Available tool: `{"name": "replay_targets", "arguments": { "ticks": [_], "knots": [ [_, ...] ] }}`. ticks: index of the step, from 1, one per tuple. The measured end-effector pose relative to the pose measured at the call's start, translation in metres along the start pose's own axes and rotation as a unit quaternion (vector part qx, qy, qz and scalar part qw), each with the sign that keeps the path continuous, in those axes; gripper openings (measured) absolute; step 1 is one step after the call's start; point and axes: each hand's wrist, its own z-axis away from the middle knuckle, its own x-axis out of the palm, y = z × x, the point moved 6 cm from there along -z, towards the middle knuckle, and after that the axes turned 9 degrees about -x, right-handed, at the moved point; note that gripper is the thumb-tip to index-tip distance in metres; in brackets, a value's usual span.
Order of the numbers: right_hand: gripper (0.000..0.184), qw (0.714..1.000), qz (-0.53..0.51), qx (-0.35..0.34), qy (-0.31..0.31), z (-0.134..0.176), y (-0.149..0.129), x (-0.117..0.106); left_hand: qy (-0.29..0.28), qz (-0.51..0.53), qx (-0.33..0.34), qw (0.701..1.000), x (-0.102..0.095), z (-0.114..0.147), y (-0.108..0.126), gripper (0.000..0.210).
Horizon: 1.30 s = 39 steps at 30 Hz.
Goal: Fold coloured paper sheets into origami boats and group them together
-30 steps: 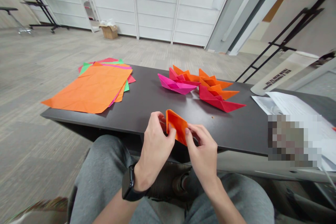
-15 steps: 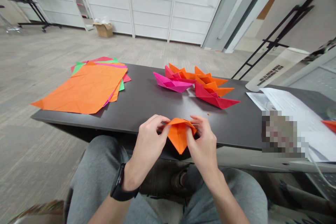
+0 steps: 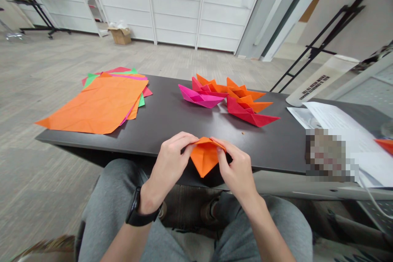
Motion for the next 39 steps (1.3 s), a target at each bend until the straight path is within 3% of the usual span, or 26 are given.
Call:
{"name": "replay_targets", "arguments": {
  "ticks": [9,17,21,27,39],
  "knots": [
    [0.053,0.998,-0.016,-0.06,-0.03,0.002,0.0,0.008,-0.024,-0.016,0.063,0.998,0.0,-0.001,-0.001,0.035],
    [0.056,0.994,0.021,-0.079,-0.078,0.002,0.0,0.009,-0.153,-0.08,0.145,0.974,0.004,0.007,-0.001,0.048],
    [0.057,0.991,0.053,-0.089,-0.079,0.003,0.001,0.01,-0.14,-0.137,0.184,0.963,0.002,0.008,0.001,0.043],
    [0.058,0.986,0.066,-0.12,-0.092,0.002,0.0,0.011,-0.14,-0.218,0.188,0.947,0.006,0.007,-0.001,0.04],
    [0.061,0.953,0.132,-0.146,-0.232,0.008,-0.015,0.01,-0.188,-0.253,0.168,0.934,0.01,0.021,-0.005,0.048]
  ]
}}
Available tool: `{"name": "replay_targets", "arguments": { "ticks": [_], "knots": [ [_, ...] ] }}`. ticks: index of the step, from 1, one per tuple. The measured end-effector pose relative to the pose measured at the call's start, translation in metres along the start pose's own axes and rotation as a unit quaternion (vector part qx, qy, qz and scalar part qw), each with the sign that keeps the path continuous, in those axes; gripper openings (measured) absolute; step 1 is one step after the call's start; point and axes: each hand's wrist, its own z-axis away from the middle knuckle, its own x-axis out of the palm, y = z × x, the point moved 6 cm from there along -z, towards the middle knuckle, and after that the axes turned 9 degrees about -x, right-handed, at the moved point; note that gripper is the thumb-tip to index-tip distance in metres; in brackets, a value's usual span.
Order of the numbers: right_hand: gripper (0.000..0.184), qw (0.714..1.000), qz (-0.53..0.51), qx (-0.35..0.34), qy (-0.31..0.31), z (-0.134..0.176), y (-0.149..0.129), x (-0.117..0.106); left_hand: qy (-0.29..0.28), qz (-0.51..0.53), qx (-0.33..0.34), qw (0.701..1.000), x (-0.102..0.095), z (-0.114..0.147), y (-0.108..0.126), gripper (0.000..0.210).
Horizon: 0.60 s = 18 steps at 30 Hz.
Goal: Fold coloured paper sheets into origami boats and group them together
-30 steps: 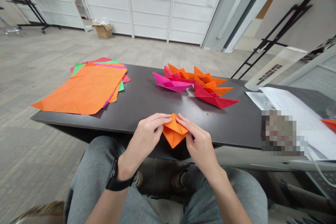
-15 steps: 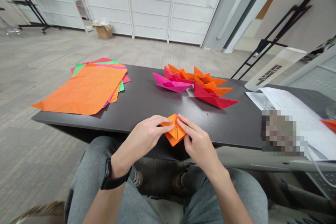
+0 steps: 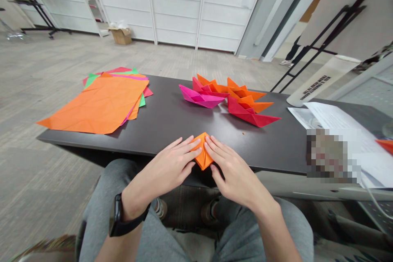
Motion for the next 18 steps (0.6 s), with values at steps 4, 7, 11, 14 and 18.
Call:
{"name": "replay_targets", "arguments": {
  "ticks": [4,7,11,14,18],
  "knots": [
    [0.058,0.999,0.032,0.008,-0.043,0.002,0.003,0.003,-0.024,-0.034,-0.007,0.999,0.004,0.01,0.012,0.063],
    [0.058,0.997,0.048,0.003,-0.064,0.003,0.003,0.005,-0.046,-0.051,-0.02,0.997,0.007,0.014,0.018,0.068],
    [0.061,0.995,0.07,0.007,-0.076,0.003,-0.01,0.007,-0.057,-0.046,-0.032,0.997,0.007,0.013,0.021,0.066],
    [0.059,0.993,0.068,0.01,-0.093,0.002,-0.022,0.011,-0.059,-0.045,-0.034,0.997,0.006,0.011,0.02,0.062],
    [0.058,0.993,0.045,0.025,-0.108,0.0,-0.024,0.013,-0.064,-0.045,-0.021,0.997,0.005,0.013,0.019,0.065]
  ]
}}
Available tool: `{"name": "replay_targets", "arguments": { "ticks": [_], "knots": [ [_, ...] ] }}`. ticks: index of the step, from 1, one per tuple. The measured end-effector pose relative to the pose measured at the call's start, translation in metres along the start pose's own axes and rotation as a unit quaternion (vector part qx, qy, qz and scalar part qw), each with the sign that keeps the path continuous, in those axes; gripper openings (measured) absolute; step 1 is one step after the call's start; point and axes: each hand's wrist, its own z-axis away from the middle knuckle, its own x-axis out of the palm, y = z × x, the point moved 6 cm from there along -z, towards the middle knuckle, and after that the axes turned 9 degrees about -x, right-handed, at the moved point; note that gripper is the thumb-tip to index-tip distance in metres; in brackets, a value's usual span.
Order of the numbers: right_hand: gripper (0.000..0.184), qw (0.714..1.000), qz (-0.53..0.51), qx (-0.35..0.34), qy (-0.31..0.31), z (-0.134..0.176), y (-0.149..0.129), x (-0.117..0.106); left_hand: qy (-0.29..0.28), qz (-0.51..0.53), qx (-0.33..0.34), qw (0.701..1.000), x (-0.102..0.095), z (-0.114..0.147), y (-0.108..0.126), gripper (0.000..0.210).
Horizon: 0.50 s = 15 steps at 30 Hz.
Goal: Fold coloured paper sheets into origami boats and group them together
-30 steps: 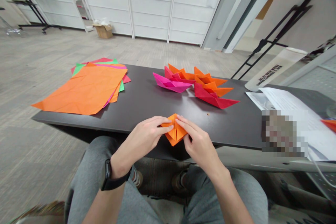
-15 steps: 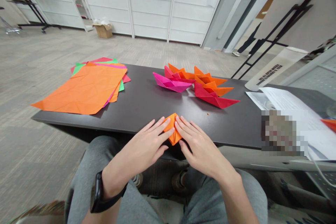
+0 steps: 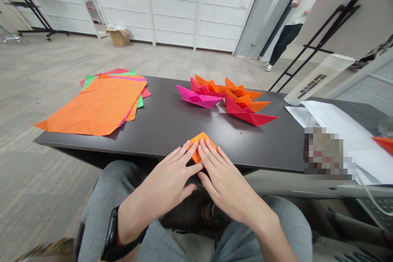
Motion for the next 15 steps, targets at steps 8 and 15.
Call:
{"name": "replay_targets", "arguments": {
  "ticks": [8,15],
  "knots": [
    [0.056,0.998,-0.058,0.01,-0.014,0.001,0.007,-0.001,0.012,-0.036,-0.004,0.999,-0.003,0.014,0.007,0.069],
    [0.054,0.998,-0.044,0.033,0.044,-0.009,0.025,-0.003,0.034,-0.065,-0.043,0.996,0.003,-0.003,0.002,0.064]
  ]
}}
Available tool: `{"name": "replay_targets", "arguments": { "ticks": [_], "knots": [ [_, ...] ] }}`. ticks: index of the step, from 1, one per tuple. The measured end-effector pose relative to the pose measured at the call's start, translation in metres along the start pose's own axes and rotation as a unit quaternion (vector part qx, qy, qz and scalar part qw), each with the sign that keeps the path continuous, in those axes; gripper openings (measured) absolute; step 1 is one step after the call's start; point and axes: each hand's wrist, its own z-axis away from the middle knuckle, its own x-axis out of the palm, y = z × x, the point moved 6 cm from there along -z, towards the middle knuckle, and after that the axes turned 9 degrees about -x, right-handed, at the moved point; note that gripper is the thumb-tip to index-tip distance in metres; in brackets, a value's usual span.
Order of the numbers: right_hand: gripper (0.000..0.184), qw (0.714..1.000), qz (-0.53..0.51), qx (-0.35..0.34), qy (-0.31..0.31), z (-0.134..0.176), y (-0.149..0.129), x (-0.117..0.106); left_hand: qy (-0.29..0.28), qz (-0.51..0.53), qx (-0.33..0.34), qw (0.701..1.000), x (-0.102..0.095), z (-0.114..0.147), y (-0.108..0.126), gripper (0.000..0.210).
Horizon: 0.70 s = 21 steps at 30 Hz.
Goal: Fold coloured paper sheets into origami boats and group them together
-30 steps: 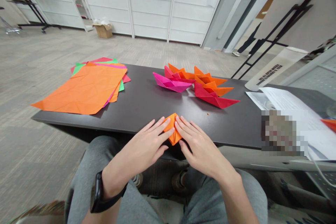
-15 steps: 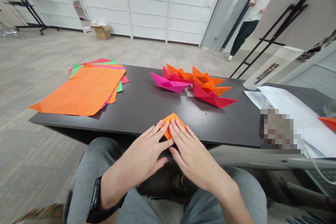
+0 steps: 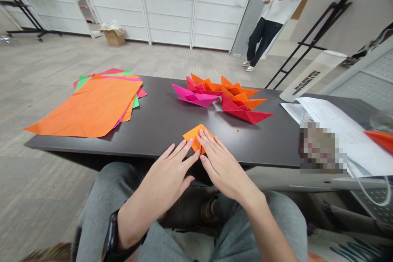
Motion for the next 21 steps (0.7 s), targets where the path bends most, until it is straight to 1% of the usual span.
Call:
{"name": "replay_targets", "arguments": {
  "ticks": [2,5,10,15,18,21],
  "knots": [
    [0.055,1.0,0.018,-0.004,0.001,0.002,-0.002,-0.002,0.001,0.001,0.0,1.0,0.003,-0.002,-0.003,0.064],
    [0.057,0.999,0.046,-0.003,-0.023,0.007,-0.006,-0.003,0.005,-0.001,-0.002,1.0,0.003,-0.002,-0.005,0.063],
    [0.055,0.997,0.056,0.002,-0.052,0.007,-0.009,-0.002,0.003,-0.011,-0.019,1.0,0.001,0.003,0.002,0.065],
    [0.054,0.998,0.045,0.001,-0.041,0.005,-0.009,-0.005,0.024,-0.032,-0.032,0.999,0.001,0.006,0.013,0.064],
    [0.054,0.999,0.032,-0.001,-0.034,0.006,-0.01,-0.005,0.039,-0.044,-0.038,0.998,0.004,0.004,0.012,0.067],
    [0.055,0.999,0.02,-0.004,-0.029,0.009,-0.008,-0.006,0.038,-0.046,-0.039,0.997,0.008,0.001,0.009,0.065]
  ]
}}
